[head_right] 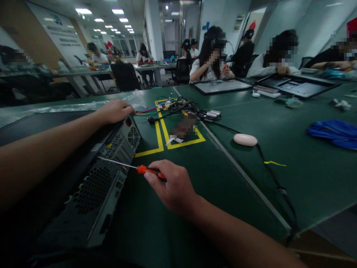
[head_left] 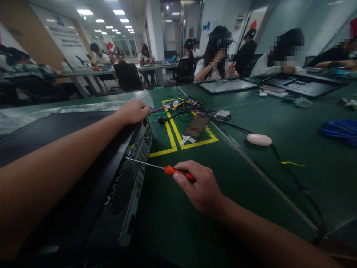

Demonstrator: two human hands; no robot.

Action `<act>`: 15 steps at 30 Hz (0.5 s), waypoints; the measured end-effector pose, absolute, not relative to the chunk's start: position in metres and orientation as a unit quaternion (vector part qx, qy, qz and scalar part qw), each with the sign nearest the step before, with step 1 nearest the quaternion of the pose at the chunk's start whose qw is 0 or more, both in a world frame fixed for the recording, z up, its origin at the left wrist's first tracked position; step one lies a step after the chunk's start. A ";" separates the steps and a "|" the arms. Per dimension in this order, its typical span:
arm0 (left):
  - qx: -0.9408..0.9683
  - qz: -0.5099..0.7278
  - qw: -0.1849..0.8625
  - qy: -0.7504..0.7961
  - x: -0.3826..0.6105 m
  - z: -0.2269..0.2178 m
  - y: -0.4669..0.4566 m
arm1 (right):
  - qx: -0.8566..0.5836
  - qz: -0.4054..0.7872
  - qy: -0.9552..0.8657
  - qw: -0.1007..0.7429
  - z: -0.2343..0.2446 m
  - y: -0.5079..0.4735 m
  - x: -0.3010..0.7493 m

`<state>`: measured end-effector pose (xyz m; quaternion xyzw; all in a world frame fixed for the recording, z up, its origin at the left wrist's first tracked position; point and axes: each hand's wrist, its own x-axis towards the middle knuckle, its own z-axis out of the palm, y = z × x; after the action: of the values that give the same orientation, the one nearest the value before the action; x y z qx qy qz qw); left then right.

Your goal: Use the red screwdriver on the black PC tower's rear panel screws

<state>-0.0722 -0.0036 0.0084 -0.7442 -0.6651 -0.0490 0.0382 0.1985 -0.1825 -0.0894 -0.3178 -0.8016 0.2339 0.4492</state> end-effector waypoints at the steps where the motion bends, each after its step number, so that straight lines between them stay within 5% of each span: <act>1: -0.745 -0.049 0.039 -0.664 -0.072 0.008 -0.004 | -0.320 0.238 -0.801 0.446 -0.090 -0.183 0.198; 15: -0.743 -0.049 0.049 -0.666 -0.071 0.008 -0.005 | -0.306 0.230 -0.814 0.437 -0.095 -0.181 0.198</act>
<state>-0.0711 -0.0049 0.0080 -0.7425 -0.6662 -0.0490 0.0493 0.1978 -0.1810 -0.0945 -0.3065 -0.8137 0.2300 0.4370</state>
